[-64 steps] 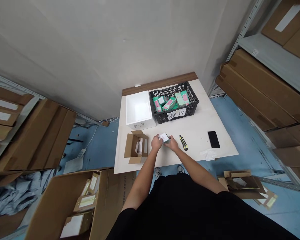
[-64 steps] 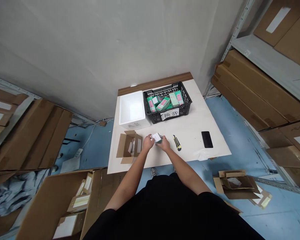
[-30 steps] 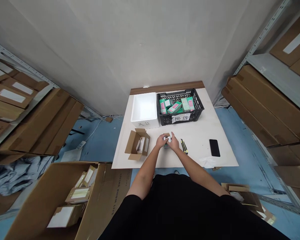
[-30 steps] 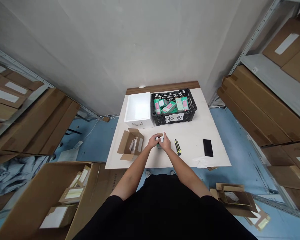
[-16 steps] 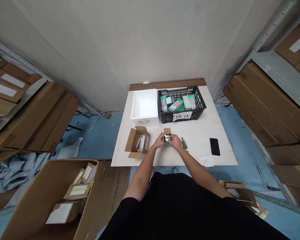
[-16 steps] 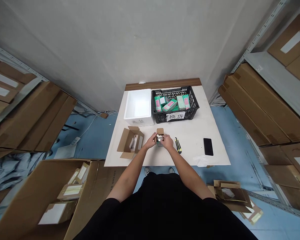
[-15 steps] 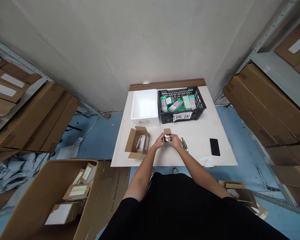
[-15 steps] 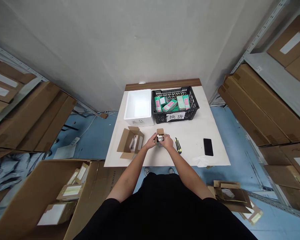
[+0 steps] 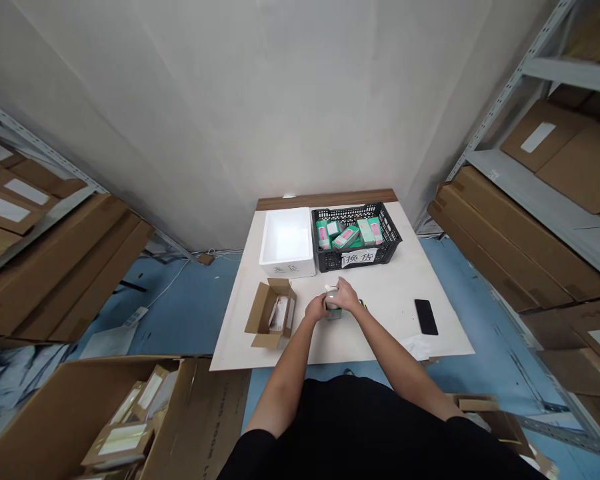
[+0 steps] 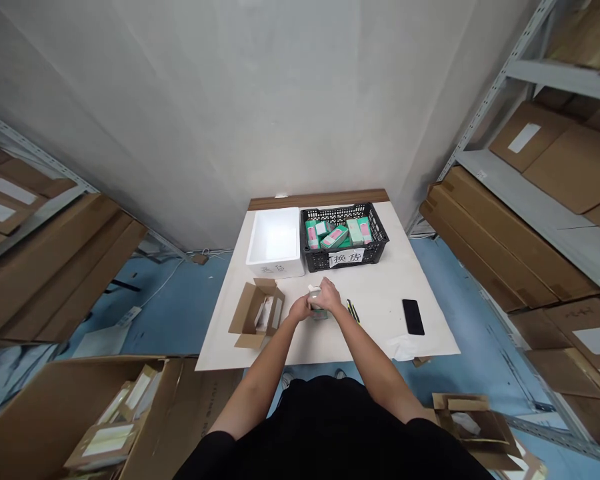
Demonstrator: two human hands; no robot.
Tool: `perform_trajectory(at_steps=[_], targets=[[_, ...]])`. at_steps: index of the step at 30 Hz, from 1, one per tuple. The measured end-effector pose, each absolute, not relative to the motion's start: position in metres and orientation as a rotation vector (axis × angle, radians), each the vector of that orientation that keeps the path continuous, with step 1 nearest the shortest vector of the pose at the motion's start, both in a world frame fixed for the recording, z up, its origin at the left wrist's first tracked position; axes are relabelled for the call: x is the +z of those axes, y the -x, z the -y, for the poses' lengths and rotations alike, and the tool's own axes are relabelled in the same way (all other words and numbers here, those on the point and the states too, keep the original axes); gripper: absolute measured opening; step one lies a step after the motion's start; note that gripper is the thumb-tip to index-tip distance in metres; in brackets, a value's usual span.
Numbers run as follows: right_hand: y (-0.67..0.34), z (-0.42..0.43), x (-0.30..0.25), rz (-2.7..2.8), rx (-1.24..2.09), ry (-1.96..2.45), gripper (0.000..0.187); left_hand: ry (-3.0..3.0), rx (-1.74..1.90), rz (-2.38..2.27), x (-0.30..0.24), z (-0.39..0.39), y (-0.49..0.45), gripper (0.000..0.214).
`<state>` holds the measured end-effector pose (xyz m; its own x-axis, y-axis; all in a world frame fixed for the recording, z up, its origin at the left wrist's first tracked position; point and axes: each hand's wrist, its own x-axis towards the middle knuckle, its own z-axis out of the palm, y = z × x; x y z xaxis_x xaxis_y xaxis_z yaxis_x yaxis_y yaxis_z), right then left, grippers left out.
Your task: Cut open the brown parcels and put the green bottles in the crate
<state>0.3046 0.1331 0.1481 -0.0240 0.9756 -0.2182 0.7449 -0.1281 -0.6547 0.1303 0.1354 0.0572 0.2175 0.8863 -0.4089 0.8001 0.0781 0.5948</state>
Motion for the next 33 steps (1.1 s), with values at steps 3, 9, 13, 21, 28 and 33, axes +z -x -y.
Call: perform_trajectory(at_steps=[3, 9, 13, 21, 28, 33], targets=[[-0.317, -0.149, 0.202, 1.656, 0.982, 1.745, 0.041, -1.706, 0.093, -1.566, 0.067, -0.131, -0.136, 0.092], [-0.342, -0.169, 0.302, 1.602, 0.957, 1.358, 0.048, -1.616, 0.09, -1.755, 0.124, -0.131, -0.128, 0.133], [-0.349, -0.167, 0.324, 1.578, 0.979, 1.321, 0.049, -1.529, 0.77, -1.415, 0.199, -0.133, -0.119, 0.089], [-0.347, -0.156, 0.321, 1.436, 1.146, 1.173, 0.056, -1.516, 1.253, -1.215, 0.3, -0.126, -0.167, 0.135], [-0.35, -0.113, 0.278, 1.447, 1.61, 0.771, 0.121, -1.234, 1.246, -0.999, 0.304, -0.135, -0.147, 0.133], [-0.331, -0.096, 0.264, 1.372, 1.37, 0.93, 0.138, -1.263, 1.228, -1.109, 0.309, -0.136, -0.152, 0.136]])
